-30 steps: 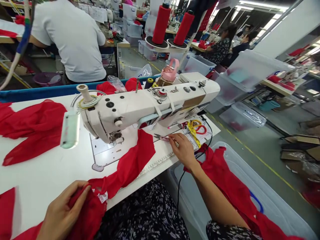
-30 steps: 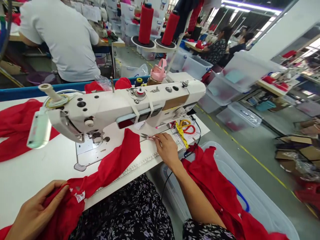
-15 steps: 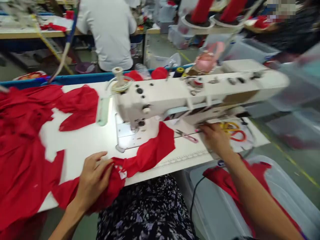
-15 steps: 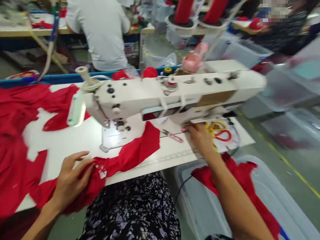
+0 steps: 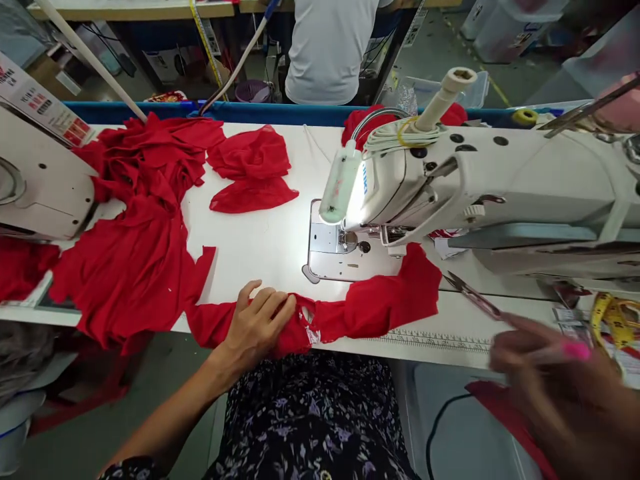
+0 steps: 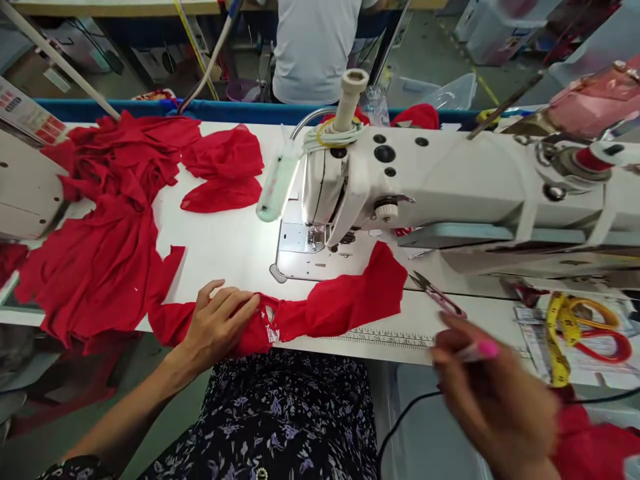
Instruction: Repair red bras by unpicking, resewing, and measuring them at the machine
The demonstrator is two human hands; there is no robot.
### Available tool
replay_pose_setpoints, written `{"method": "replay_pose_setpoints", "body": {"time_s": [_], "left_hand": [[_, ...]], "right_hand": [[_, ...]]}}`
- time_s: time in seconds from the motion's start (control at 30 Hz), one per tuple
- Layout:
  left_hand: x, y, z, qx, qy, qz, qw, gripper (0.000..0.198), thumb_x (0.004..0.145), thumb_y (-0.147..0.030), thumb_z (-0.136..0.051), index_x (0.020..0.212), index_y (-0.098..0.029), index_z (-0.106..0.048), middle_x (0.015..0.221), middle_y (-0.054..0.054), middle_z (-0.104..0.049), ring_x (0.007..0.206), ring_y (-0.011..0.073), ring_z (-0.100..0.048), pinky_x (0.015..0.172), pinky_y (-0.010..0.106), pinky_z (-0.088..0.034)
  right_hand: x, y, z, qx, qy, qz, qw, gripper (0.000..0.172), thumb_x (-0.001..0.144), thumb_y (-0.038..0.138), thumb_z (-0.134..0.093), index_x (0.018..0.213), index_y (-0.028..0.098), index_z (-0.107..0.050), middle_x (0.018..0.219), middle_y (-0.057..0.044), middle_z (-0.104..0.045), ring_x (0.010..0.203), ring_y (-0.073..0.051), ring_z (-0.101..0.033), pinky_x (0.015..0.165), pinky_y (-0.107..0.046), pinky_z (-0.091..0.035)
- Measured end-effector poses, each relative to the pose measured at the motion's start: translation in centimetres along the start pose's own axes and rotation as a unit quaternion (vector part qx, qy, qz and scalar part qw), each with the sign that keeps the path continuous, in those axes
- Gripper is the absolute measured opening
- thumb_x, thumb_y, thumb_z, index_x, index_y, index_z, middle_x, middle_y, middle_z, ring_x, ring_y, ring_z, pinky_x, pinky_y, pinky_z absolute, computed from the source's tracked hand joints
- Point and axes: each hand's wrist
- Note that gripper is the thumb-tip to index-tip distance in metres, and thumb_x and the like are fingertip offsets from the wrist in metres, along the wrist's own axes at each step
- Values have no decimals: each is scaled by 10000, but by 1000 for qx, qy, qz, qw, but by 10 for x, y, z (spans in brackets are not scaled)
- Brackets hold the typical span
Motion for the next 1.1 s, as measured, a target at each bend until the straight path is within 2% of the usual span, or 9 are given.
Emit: {"method": "replay_pose_setpoints", "body": {"time_s": [0.17, 0.3, 0.37, 0.47, 0.63, 0.73, 0.83, 0.97, 1.1], "left_hand": [[3, 12, 7, -102, -69, 40, 992, 267, 886, -75, -622, 1118, -206, -634, 1047, 61, -672, 996, 204, -607, 1014, 468, -446], [-4, 19, 18, -7, -209, 111, 972, 332, 827, -93, -693, 1131, -210, -630, 1064, 77, -628, 1002, 224, -590, 923, 411, -478], [-21, 14, 18, 13, -261, 77, 962, 264, 806, -135, -718, 1046, -206, -633, 973, 49, -604, 922, 199, -588, 866, 360, -486], [-56, 3, 14, 19, -175, -93, 980, 250, 782, -161, -757, 970, -280, -643, 900, -4, -580, 875, 166, -593, 982, 392, -458], [-71, 13, 24, -7, -64, -106, 992, 179, 912, -98, -560, 994, -232, -645, 969, 41, -690, 922, 174, -642, 1025, 424, -471], [-37, 37, 44, -67, -62, 51, 995, 219, 947, -92, -459, 1091, -210, -573, 904, 34, -698, 809, 144, -672, 761, 260, -556], [5, 57, 59, 47, -32, 214, 975, 358, 936, -186, -536, 1290, -136, -508, 1101, 143, -679, 901, 239, -681, 731, 341, -564], [31, 45, 48, 59, -100, 41, 992, 440, 915, -198, -616, 1338, -119, -524, 1240, 174, -634, 1193, 303, -585, 1019, 469, -486], [30, 5, 13, -63, 45, -98, 992, 569, 954, -397, -591, 1403, -74, -458, 1309, 157, -620, 1260, 275, -545, 1168, 505, -360]], "right_hand": [[37, 52, -51, -107, 110, 147, 977, 550, 988, 196, -498, 1514, 241, -345, 721, 19, -689, 520, -130, -605, 500, -248, -432], [51, 53, -62, -220, 51, 160, 961, 497, 947, 97, -456, 1440, 61, -400, 608, 24, -614, 441, -129, -516, 440, -276, -336], [49, 50, -59, -228, 14, 189, 955, 383, 926, 97, -531, 1308, 84, -511, 685, -2, -657, 506, -130, -557, 476, -275, -365], [41, 47, -53, -196, 39, 243, 949, 302, 902, 13, -502, 1156, 156, -580, 875, -26, -715, 646, -125, -628, 550, -251, -420], [33, 38, -54, -260, 82, 208, 939, 496, 805, -68, -394, 1167, 202, -601, 1093, -52, -698, 521, -98, -560, 414, -254, -288], [33, 27, -53, -286, 89, 201, 933, 558, 784, -72, -414, 1218, 230, -593, 1134, -56, -679, 503, -89, -537, 409, -241, -253], [34, 17, -49, -288, 95, 216, 928, 608, 779, -72, -422, 1270, 250, -581, 1094, -46, -680, 492, -84, -508, 426, -234, -255], [34, 6, -42, -281, 108, 218, 928, 685, 747, -77, -403, 1304, 285, -572, 1037, -27, -685, 501, -81, -498, 438, -234, -243], [33, 0, -39, -266, 115, 201, 936, 735, 738, -78, -417, 1347, 311, -552, 1035, -18, -689, 532, -81, -516, 445, -239, -258]]}}
Point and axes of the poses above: each hand's wrist, its own x-axis towards the middle knuckle, its own z-axis out of the back of the hand, y = z × x
